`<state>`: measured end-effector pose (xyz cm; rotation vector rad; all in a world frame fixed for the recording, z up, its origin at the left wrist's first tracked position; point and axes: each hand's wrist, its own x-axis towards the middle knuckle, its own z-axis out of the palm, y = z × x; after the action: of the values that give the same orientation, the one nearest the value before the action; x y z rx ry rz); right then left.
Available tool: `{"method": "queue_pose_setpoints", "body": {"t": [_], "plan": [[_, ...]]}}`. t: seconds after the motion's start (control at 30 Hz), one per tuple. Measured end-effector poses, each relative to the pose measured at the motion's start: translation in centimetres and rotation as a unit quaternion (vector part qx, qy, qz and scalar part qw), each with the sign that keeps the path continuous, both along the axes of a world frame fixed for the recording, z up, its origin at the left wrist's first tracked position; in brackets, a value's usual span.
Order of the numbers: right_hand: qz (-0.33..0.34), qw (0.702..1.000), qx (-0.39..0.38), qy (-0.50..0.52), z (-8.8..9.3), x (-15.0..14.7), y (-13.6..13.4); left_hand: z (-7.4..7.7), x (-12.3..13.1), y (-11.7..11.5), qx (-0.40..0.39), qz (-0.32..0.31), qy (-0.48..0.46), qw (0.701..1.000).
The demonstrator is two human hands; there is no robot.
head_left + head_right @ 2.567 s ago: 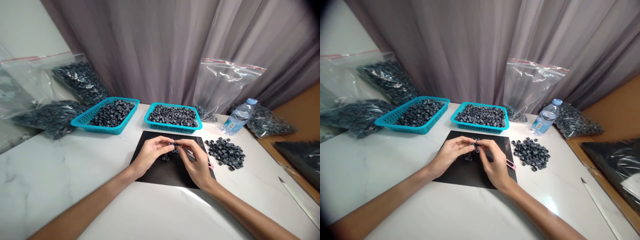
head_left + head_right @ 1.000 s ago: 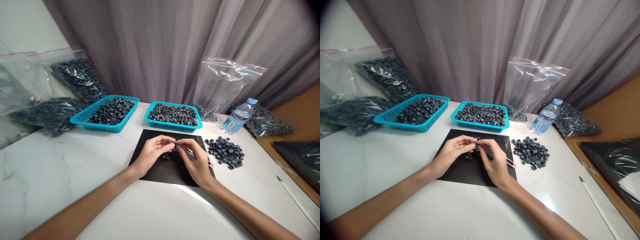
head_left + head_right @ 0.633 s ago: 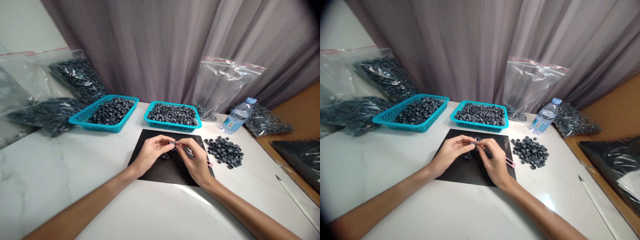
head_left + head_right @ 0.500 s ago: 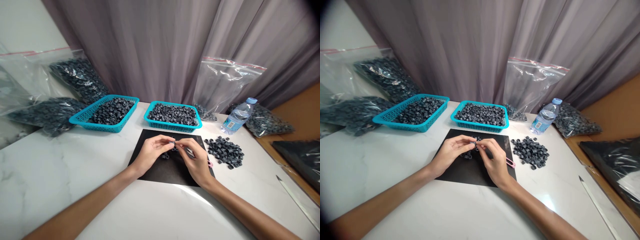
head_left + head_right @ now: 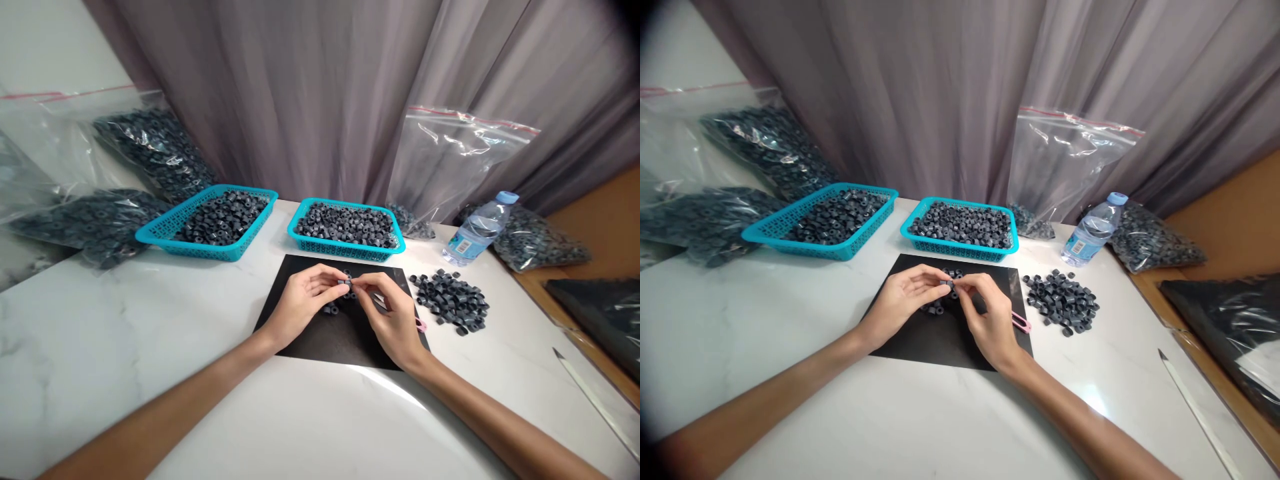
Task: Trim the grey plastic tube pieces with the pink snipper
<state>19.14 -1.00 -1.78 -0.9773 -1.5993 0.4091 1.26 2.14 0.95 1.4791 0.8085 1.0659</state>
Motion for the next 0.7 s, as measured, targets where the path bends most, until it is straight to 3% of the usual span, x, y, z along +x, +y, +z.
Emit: {"method": "queue_pose_setpoints", "body": {"t": [0.13, 0.7], "plan": [[0.000, 0.999, -0.018, 0.028, -0.17, -0.08, -0.05, -0.10, 0.01, 0.02, 0.008, 0.002, 0.007, 1.000], [0.002, 0.999, -0.030, -0.032, -0.11, 0.16, 0.46, -0.62, -0.09, 0.20, 0.024, -0.001, 0.016, 1.000]]}}
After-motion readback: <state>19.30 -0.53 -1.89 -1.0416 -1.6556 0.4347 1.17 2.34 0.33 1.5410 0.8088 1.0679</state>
